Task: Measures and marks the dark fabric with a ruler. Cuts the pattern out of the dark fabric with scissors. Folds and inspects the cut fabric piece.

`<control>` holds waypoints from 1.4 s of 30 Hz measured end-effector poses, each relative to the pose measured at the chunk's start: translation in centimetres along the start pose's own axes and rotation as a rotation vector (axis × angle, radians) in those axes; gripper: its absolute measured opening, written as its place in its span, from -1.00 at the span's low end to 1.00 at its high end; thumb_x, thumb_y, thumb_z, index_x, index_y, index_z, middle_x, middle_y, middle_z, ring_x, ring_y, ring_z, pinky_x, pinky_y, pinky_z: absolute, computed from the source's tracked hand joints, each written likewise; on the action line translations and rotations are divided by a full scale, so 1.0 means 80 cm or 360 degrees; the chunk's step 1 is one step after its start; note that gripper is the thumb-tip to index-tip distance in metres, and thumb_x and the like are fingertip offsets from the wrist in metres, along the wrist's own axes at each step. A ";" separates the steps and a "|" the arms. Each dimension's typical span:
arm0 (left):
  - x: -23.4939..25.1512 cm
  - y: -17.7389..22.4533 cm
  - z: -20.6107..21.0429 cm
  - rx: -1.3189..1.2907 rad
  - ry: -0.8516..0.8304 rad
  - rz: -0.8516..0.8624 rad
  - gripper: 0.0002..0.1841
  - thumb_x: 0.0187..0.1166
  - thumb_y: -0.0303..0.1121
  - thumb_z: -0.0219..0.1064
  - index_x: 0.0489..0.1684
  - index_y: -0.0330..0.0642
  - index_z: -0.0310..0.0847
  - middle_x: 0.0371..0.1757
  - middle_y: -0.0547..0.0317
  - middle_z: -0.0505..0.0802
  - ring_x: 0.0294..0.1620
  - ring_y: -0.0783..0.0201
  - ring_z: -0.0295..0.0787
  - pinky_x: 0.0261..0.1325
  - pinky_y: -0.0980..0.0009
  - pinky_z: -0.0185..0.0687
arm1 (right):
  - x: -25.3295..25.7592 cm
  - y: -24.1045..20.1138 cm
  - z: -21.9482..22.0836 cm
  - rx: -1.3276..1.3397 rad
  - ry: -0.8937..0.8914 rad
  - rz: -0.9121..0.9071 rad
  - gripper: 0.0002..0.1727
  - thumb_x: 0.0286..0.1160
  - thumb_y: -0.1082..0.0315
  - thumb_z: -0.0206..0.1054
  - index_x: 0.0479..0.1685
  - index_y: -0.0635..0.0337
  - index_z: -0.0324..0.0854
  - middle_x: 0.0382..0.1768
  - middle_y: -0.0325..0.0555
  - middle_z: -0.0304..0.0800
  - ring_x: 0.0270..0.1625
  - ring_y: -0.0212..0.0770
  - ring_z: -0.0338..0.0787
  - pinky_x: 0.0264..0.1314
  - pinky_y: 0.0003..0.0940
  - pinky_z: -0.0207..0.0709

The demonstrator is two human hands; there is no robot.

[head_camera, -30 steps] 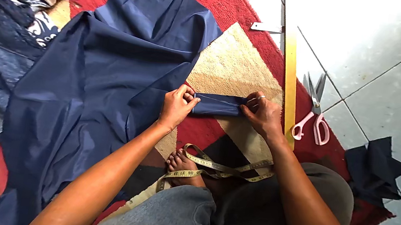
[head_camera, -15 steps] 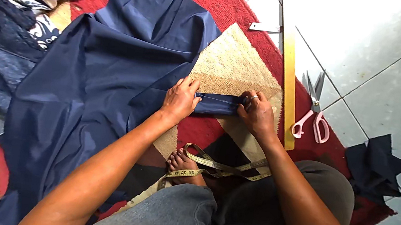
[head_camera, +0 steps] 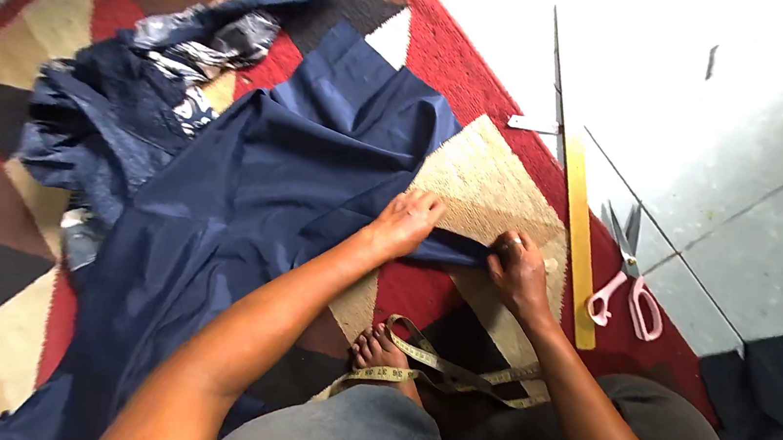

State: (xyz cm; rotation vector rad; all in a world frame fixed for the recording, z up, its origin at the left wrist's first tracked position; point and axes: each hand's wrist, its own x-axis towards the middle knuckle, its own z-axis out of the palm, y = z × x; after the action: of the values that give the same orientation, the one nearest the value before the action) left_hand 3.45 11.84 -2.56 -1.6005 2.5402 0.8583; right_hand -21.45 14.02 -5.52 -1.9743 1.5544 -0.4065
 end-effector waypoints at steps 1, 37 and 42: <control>0.003 -0.001 0.002 0.0035 0.0035 0.0060 -0.63 0.39 -0.52 0.47 0.20 -0.25 0.72 0.18 -0.15 0.79 0.28 -0.18 0.71 0.20 -0.12 0.64 | -0.002 -0.001 0.000 0.0017 0.0008 -0.0061 -0.81 0.38 0.42 0.34 -0.16 0.37 0.73 -0.16 0.23 0.78 -0.01 0.22 0.81 0.09 0.15 0.67; -0.080 0.094 0.077 -0.2631 0.0049 -0.1470 -0.78 0.55 -0.57 0.41 0.08 -0.35 0.58 -0.17 0.01 0.89 -0.21 0.22 0.89 -0.03 0.28 0.83 | -0.088 -0.045 -0.032 0.1416 -0.0788 0.1309 -0.62 0.82 0.24 0.19 0.38 0.33 0.46 0.06 0.05 0.81 -0.03 -0.19 0.90 0.12 -0.28 0.79; -0.080 0.090 0.080 -0.2581 0.0047 -0.1463 -0.77 0.53 -0.57 0.43 0.07 -0.34 0.59 -0.17 0.03 0.88 -0.20 0.24 0.86 -0.05 0.30 0.81 | -0.074 -0.035 -0.010 0.1585 -0.0744 0.1306 -0.77 0.69 0.42 0.31 0.17 0.33 0.52 -0.11 -0.02 0.82 -0.19 -0.24 0.89 -0.01 -0.33 0.81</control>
State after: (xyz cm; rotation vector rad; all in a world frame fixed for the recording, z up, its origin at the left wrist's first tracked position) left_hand -1.26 22.35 -2.93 -2.4094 0.3409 2.7267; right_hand -21.33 19.85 -2.46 -0.5468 1.3079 -0.2514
